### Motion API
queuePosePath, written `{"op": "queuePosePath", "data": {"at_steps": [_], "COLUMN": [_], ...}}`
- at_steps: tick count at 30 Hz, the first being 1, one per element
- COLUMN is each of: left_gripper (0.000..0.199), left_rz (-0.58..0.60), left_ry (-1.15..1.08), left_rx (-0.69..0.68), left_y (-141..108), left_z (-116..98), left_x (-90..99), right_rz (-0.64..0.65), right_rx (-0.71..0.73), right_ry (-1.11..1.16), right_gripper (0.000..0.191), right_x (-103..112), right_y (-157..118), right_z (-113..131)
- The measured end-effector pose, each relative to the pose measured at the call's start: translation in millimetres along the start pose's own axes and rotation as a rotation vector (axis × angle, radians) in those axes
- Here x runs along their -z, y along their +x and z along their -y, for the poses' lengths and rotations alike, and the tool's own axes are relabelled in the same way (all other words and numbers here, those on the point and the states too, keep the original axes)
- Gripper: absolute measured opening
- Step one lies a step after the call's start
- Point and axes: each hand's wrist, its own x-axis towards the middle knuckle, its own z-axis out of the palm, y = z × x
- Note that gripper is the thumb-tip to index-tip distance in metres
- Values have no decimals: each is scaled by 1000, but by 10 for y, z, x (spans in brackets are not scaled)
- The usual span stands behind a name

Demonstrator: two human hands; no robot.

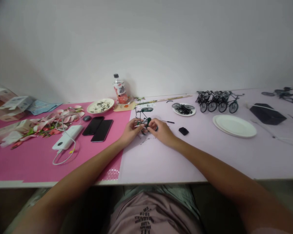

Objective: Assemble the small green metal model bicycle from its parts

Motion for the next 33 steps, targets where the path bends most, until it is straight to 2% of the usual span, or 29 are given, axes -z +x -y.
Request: {"op": "queuePosePath", "data": {"at_steps": [33], "left_gripper": [48], "left_rz": [36], "left_ry": [36], "left_rx": [46], "left_y": [24], "left_z": [3], "left_x": [35], "right_rz": [81], "right_rx": [-2], "right_ry": [-26], "right_gripper": [13], "right_x": [12], "right_y": [-5], "right_z": [53]}}
